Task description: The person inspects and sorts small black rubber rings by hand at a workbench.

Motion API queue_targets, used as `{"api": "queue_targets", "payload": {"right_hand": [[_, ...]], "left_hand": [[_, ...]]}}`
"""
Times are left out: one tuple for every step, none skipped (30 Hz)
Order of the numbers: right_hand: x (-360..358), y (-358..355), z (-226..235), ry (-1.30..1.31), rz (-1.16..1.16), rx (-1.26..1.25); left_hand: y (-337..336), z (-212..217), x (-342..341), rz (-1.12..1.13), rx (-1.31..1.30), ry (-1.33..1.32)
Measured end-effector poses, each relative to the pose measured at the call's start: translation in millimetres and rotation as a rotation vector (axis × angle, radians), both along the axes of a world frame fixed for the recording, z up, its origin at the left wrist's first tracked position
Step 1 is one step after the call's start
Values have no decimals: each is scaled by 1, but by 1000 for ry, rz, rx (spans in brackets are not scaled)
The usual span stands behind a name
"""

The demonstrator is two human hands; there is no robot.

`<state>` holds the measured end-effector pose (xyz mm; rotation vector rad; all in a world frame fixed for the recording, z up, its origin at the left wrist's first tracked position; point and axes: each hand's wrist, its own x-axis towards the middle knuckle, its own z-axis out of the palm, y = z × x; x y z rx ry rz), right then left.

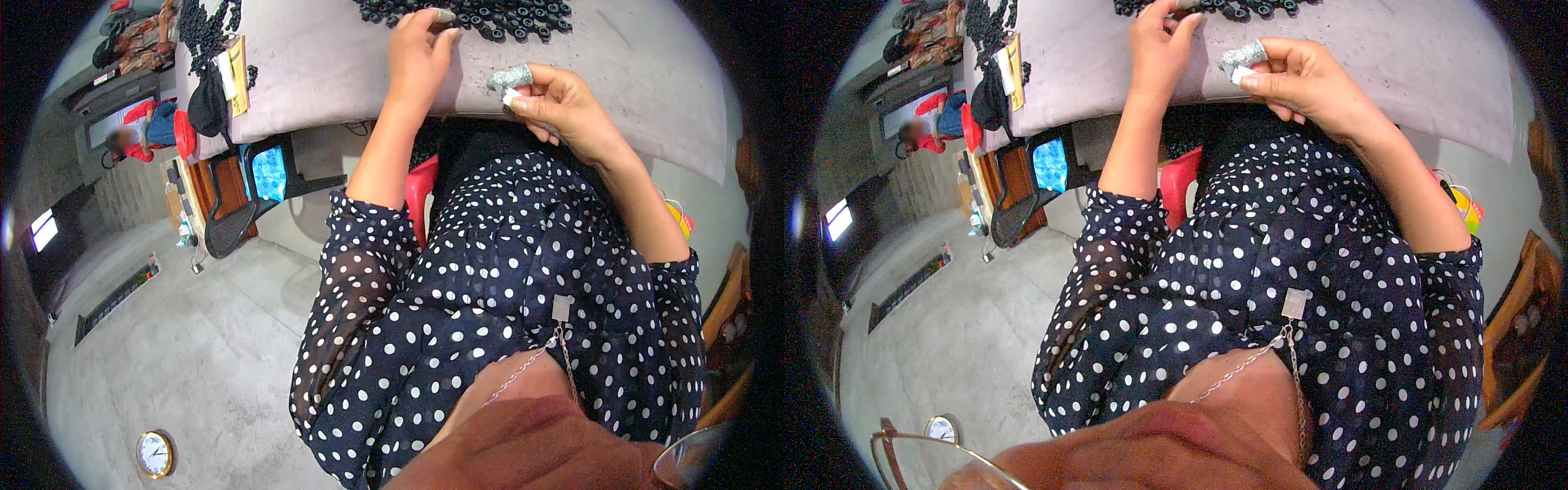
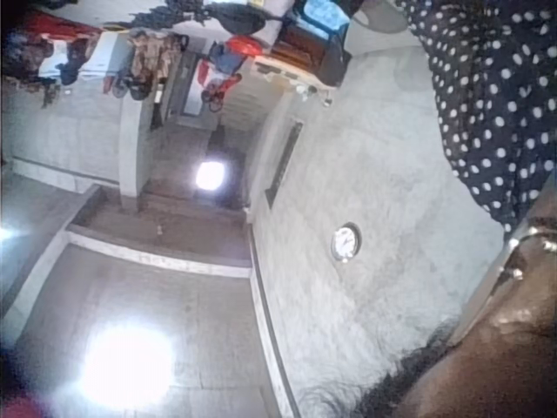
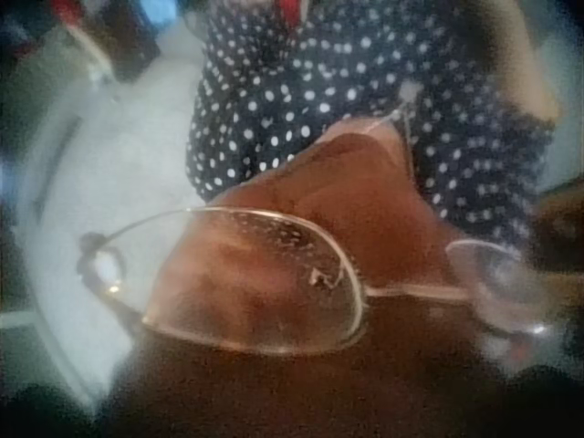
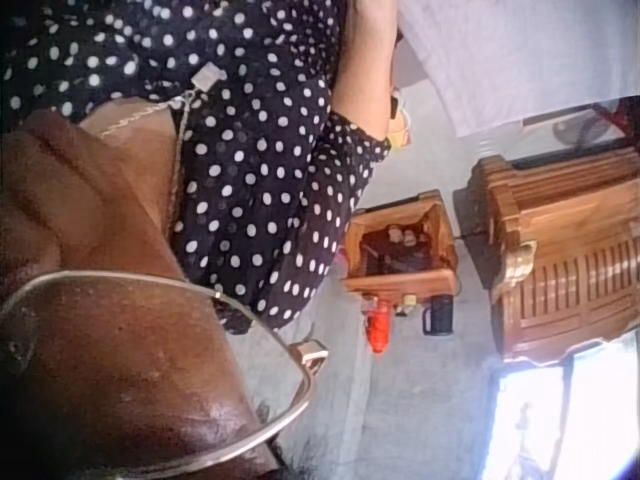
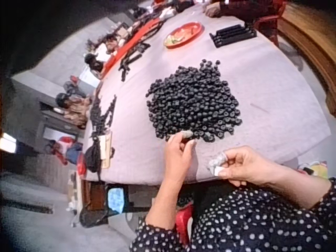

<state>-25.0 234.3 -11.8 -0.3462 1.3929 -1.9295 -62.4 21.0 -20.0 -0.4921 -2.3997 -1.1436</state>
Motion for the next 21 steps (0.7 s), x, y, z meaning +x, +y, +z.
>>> {"api": "queue_targets", "payload": {"right_hand": [[0, 0, -1, 18, -25, 31], [-1, 0, -1, 37, -47, 58], [-2, 1, -1, 36, -48, 57], [-3, 1, -2, 44, -69, 44], [-4, 2, -3, 51, -88, 30], [-4, 1, -2, 51, -87, 29], [-4, 1, -2, 51, -87, 45], [-4, 1, -1, 50, -91, 62], [-4, 1, -2, 48, -93, 64], [-5, 0, -2, 41, -89, 53], [-4, 0, -3, 33, -84, 41], [-4, 1, -4, 29, -84, 42], [-3, 1, -6, 28, -100, 3], [-2, 1, -5, 29, -113, -38], [-1, 1, -3, 28, -112, -39], [0, 1, 2, 32, -91, -29], [0, 2, 5, 37, -72, -18], [0, 2, 6, 35, -73, -17], [1, 2, 6, 27, -30, -24], [0, 2, 7, 21, 15, -31], [1, 2, 9, 20, 14, -31]], "left_hand": [[-2, -1, 4, 69, -47, -70], [-3, 1, 9, 141, -97, -140], [-2, 2, 12, 140, -98, -140], [-2, 2, 15, 132, -140, -112], [-1, 3, 19, 125, -184, -84], [-1, 2, 24, 126, -184, -84], [0, 1, 32, 113, 145, -347], [3, 1, 39, 93, 476, -608], [10, 5, 46, 91, 477, -611], [19, 10, 52, 52, 651, -640], [26, 14, 59, 15, 824, -666], [30, 15, 64, -20, 919, -700], [32, 15, 67, -19, 919, -704], [32, 16, 69, -79, 967, -705], [32, 17, 70, -140, 1013, -706], [28, 16, 71, -155, 1085, -753], [26, 16, 72, -155, 1086, -755], [25, 17, 73, -164, 1112, -782], [24, 17, 74, -174, 1138, -809], [23, 17, 75, -175, 1138, -810], [22, 17, 75, -184, 1147, -805]]}}
